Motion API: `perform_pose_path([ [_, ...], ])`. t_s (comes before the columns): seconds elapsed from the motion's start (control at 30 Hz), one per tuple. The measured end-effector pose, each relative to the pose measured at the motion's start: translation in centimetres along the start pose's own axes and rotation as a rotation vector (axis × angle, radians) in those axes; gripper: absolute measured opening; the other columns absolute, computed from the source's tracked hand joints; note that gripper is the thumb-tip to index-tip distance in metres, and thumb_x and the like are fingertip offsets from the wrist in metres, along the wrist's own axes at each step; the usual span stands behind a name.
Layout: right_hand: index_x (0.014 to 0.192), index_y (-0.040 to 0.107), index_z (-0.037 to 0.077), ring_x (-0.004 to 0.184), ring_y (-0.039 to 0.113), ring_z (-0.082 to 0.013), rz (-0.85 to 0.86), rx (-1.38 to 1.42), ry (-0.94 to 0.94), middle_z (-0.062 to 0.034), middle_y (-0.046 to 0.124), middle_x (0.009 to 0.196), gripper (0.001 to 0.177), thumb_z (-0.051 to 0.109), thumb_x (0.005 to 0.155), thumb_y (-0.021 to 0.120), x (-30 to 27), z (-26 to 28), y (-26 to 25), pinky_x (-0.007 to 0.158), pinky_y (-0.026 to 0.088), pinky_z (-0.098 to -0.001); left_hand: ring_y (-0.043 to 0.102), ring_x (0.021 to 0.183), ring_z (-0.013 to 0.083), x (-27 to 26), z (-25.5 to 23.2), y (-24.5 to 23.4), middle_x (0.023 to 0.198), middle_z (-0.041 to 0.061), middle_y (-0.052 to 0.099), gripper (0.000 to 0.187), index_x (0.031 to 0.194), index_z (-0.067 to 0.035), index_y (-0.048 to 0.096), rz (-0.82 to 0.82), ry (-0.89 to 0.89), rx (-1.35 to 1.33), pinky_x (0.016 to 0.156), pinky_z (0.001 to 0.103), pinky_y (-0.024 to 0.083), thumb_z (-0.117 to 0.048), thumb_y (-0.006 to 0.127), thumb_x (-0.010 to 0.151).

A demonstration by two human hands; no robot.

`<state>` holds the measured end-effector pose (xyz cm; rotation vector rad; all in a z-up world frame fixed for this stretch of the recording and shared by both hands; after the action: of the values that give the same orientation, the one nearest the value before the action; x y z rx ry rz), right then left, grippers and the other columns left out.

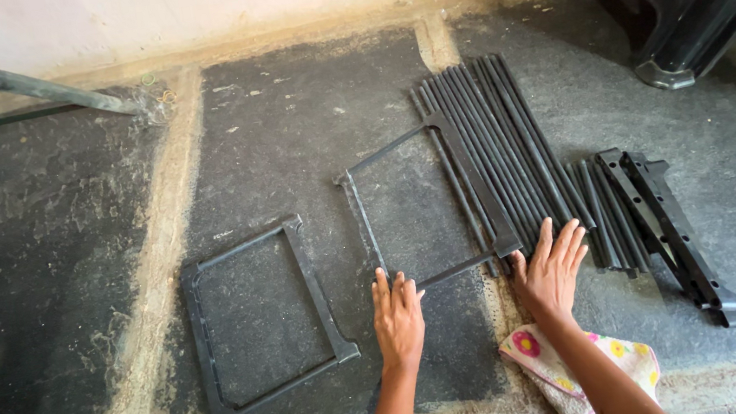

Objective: The person assembles metal frame parts by inserting rods into rectangular frames and connecting them together. They handle multiple rods and frame pieces, aligning and joining them by hand on the floor.

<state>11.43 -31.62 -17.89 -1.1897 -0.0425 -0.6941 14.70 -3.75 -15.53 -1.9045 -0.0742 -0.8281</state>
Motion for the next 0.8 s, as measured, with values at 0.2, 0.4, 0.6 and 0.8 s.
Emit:
perform_pose_path([
  [0.2, 0.159, 0.027, -0.004, 0.156, 0.013, -0.0499, 0.004, 0.017, -0.015, -0.0348, 0.018, 0.165, 0.08, 0.044, 0.099, 0.052, 0.1, 0.3, -0.1, 0.123, 0.01, -0.0659, 0.052, 0.133, 0.0507, 0.0, 0.0, -0.1, 0.123, 0.021, 0.069, 0.026, 0.11, 0.0, 0.06, -0.022, 0.01, -0.019, 0.108, 0.061, 0.045, -0.02, 0.068, 0.095],
  [0.4, 0.158, 0.03, -0.002, 0.155, 0.014, -0.0491, -0.01, 0.019, -0.013, -0.0327, 0.021, 0.165, 0.077, 0.044, 0.1, 0.051, 0.2, 0.7, -0.6, 0.122, 0.01, -0.0668, 0.052, 0.133, 0.05, -0.1, 0.2, -0.2, 0.123, 0.02, 0.068, 0.025, 0.11, 0.0, 0.06, -0.019, -0.015, -0.036, 0.108, 0.06, 0.045, -0.019, 0.067, 0.096],
  [0.6, 0.15, 0.042, 0.002, 0.154, 0.023, -0.0468, -0.117, 0.198, -0.132, -0.0272, 0.032, 0.161, 0.058, 0.04, 0.106, 0.046, -0.5, 2.2, -2.9, 0.125, 0.018, -0.0623, 0.051, 0.133, 0.0507, -0.1, 0.6, -0.5, 0.124, 0.021, 0.068, 0.023, 0.107, 0.0, 0.059, -0.038, -0.052, -0.087, 0.109, 0.058, 0.046, -0.019, 0.068, 0.097],
  [0.8, 0.137, 0.057, 0.004, 0.122, 0.065, -0.03, 0.048, 0.991, 0.224, -0.0177, 0.068, 0.126, 0.053, 0.043, 0.111, 0.033, -1.4, 4.3, -1.7, 0.107, 0.049, -0.0453, 0.057, 0.126, 0.0495, -0.6, 0.5, -2.3, 0.107, 0.015, 0.071, 0.02, 0.109, -0.004, 0.064, -0.108, -0.078, -0.256, 0.105, 0.056, 0.046, -0.017, 0.069, 0.094],
])
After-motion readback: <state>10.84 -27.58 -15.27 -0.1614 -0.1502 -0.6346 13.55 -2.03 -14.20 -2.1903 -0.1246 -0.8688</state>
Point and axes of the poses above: each hand's wrist, its own x-axis towards the middle knuckle, its own y-axis out of the palm, z = x × y, the point moved 9 cm from there along x, towards the middle knuckle
